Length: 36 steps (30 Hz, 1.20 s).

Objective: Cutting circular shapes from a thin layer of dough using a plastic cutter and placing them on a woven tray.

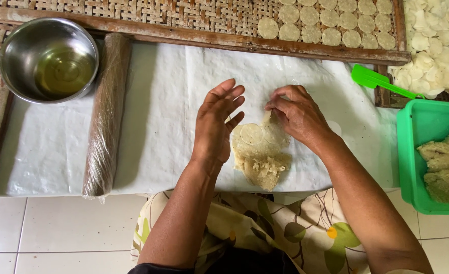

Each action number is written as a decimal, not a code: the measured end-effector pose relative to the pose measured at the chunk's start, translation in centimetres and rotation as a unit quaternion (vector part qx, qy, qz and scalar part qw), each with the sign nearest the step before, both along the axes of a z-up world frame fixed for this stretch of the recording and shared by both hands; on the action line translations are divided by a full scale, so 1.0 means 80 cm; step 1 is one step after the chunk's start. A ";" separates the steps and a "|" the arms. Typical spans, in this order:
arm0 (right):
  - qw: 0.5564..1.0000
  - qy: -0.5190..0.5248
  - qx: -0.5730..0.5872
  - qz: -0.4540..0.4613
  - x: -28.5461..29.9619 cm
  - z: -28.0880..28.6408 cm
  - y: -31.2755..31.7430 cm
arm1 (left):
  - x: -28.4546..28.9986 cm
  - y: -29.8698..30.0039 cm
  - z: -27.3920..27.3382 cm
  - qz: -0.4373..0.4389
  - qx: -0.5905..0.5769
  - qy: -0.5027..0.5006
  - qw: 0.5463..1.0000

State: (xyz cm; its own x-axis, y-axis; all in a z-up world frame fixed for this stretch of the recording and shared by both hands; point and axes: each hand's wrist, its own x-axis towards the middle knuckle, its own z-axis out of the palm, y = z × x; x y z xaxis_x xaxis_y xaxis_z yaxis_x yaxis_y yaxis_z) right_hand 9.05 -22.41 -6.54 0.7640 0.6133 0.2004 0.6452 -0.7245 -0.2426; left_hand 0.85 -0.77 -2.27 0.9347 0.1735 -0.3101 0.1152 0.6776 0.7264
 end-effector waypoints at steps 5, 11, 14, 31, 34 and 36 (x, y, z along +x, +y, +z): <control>0.999 0.012 0.023 0.022 0.000 0.005 0.015 | 0.028 -0.006 -0.047 -0.114 0.334 -0.026 0.935; 0.999 0.034 0.009 -0.010 0.010 0.011 0.037 | 0.051 -0.021 -0.077 -0.140 0.469 -0.017 0.872; 0.999 0.042 0.029 0.017 0.021 0.007 0.040 | 0.043 -0.015 -0.054 -0.111 0.495 -0.056 0.860; 0.988 -0.095 -0.043 0.113 -0.008 -0.010 0.037 | 0.017 0.013 -0.005 -0.068 0.438 -0.073 0.893; 0.987 -0.108 -0.051 0.111 -0.015 -0.001 0.039 | 0.014 0.014 -0.002 -0.067 0.438 -0.081 0.893; 0.987 -0.108 -0.052 0.107 -0.018 0.001 0.036 | 0.012 0.013 -0.001 -0.063 0.439 -0.086 0.892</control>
State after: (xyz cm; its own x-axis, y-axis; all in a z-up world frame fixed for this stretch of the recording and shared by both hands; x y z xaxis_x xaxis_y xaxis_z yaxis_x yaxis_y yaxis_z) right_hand 7.64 -19.49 -6.43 0.5613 0.7815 0.2723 0.8145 -0.5800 -0.0143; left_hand 1.83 0.30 -2.34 0.9848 0.1687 0.0423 -0.0129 -0.1713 0.9851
